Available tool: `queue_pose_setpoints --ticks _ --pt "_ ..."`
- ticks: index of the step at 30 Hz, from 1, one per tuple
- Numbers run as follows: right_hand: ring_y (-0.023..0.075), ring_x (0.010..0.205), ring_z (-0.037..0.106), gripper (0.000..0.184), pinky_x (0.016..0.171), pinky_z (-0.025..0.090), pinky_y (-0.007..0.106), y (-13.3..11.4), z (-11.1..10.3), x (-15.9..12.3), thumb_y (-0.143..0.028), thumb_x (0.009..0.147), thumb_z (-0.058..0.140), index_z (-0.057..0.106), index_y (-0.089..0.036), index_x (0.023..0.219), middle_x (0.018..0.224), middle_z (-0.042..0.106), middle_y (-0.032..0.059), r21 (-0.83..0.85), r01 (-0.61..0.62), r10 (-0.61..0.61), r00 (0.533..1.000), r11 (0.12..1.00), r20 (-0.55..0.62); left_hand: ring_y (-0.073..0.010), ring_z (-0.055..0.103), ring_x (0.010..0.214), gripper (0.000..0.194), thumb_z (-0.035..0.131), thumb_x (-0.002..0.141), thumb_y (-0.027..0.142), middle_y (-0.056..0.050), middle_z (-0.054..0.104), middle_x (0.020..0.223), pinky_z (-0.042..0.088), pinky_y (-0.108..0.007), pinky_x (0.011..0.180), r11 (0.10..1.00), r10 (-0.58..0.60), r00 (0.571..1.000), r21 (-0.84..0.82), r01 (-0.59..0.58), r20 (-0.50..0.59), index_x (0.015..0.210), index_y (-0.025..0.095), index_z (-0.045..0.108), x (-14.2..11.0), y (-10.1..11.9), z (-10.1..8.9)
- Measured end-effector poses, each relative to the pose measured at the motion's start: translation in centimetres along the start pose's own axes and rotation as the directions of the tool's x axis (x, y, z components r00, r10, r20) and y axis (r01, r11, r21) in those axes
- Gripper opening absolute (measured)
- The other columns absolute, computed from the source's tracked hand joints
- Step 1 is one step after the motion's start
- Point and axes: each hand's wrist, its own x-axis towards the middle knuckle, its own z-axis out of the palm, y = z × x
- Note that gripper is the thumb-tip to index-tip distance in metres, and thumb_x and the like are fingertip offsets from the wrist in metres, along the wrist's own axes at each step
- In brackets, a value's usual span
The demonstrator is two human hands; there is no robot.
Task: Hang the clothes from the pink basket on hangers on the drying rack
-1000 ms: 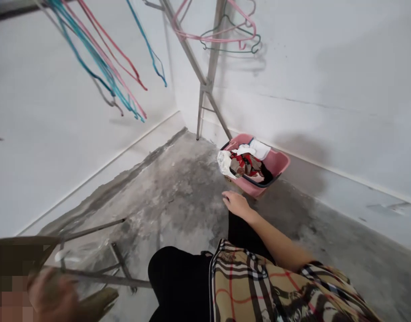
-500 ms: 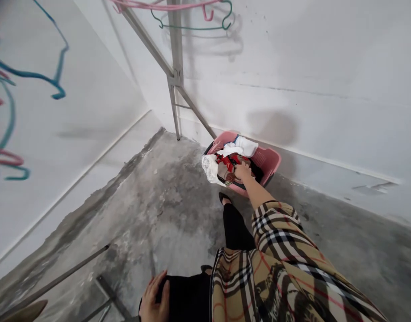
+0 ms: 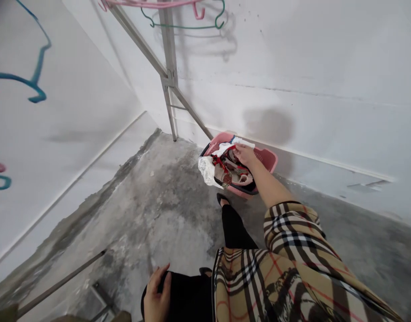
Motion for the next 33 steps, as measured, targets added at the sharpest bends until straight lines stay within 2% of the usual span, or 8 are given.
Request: queue_pose_setpoints --ticks 6,11,16,22,25,27,30,33 --pt "0.0024 0.051 0.044 0.013 0.062 0.048 0.015 -11.5 1.3 -5.8 -0.014 0.086 0.064 0.063 -0.02 0.097 0.058 0.05 -0.0098 0.25 0.086 -0.137 0.971 0.965 0.198 -0.0337 0.06 0.12 0.041 0.055 0.081 0.051 -0.013 0.072 0.114 0.047 -0.053 0.103 0.991 0.009 0.997 -0.132 0.002 0.079 0.1 0.02 0.075 0.7 4.3 0.4" --pt "0.0049 0.057 0.052 0.015 0.062 0.051 0.018 -20.1 3.8 -14.8 -0.025 0.083 0.07 0.064 -0.022 0.097 0.067 0.056 -0.0067 0.306 0.287 -0.4 0.814 0.908 0.421 -0.0287 0.064 0.115 0.041 0.058 0.082 0.049 -0.013 0.072 0.114 0.048 -0.048 0.102 0.951 0.042 0.993 -0.31 -0.006 0.11 0.107 0.019 0.071 1.2 7.1 0.3" --pt "0.0049 0.061 0.05 0.019 0.065 0.046 0.019 -26.8 7.3 -25.3 -0.013 0.095 0.046 0.06 -0.02 0.106 0.067 0.047 -0.0065 0.244 0.396 -0.464 0.731 0.885 0.501 -0.0232 0.067 0.104 0.055 0.059 0.084 0.044 -0.014 0.07 0.112 0.052 -0.042 0.093 0.88 0.111 0.973 -0.475 0.0 0.204 0.132 0.018 0.054 2.0 10.5 0.4" --pt "-0.0001 0.051 0.04 0.041 0.06 0.04 0.013 -30.4 9.7 -35.1 -0.003 0.094 0.029 0.065 -0.022 0.095 0.059 0.029 -0.0076 0.478 0.231 -0.523 0.52 0.847 0.675 -0.0262 0.059 0.116 0.081 0.068 0.08 0.041 -0.02 0.047 0.144 0.049 -0.043 0.096 0.84 0.309 0.945 -0.498 -0.217 0.109 0.148 0.019 0.031 2.6 16.8 0.7" --pt "-0.0035 0.064 0.051 0.044 0.072 0.041 0.018 -31.1 9.9 -38.1 -0.01 0.096 0.028 0.067 -0.028 0.107 0.064 0.044 -0.0108 0.323 0.396 -0.507 0.577 0.86 0.64 -0.0264 0.054 0.124 0.072 0.068 0.081 0.032 -0.017 0.05 0.143 0.042 -0.042 0.107 0.842 0.351 0.936 -0.441 -0.31 0.012 0.145 0.017 0.039 2.6 18.2 0.5" --pt "0.0031 0.095 0.061 0.048 0.078 0.041 0.024 -31.6 9.5 -39.2 -0.015 0.097 0.027 0.063 -0.036 0.121 0.09 0.063 -0.0111 0.175 0.54 -0.535 0.633 0.823 0.56 -0.0242 0.057 0.121 0.059 0.066 0.081 0.022 -0.013 0.059 0.136 0.042 -0.037 0.106 0.889 0.282 0.959 -0.378 -0.258 0.011 0.138 0.019 0.05 2.4 17.7 0.0" --pt "0.022 0.143 0.03 0.051 0.091 0.04 0.029 -32.3 8.2 -39.1 -0.021 0.097 0.029 0.052 -0.047 0.134 0.139 0.054 -0.0111 0.079 0.638 -0.572 0.621 0.766 0.536 -0.0228 0.063 0.11 0.043 0.059 0.078 0.009 -0.009 0.07 0.119 0.045 -0.034 0.099 0.934 0.151 0.988 -0.328 -0.14 0.01 0.12 0.02 0.065 1.9 15.2 -1.5" --pt "0.0257 0.15 0.001 0.05 0.097 0.04 0.033 -32.6 6.2 -37.3 -0.025 0.095 0.039 0.045 -0.049 0.138 0.151 0.042 -0.0126 0.104 0.683 -0.619 0.572 0.723 0.539 -0.0246 0.067 0.099 0.034 0.057 0.074 0.005 -0.009 0.075 0.101 0.048 -0.036 0.093 0.945 0.006 0.999 -0.325 -0.02 -0.046 0.101 0.018 0.073 1.5 11.7 -4.2"
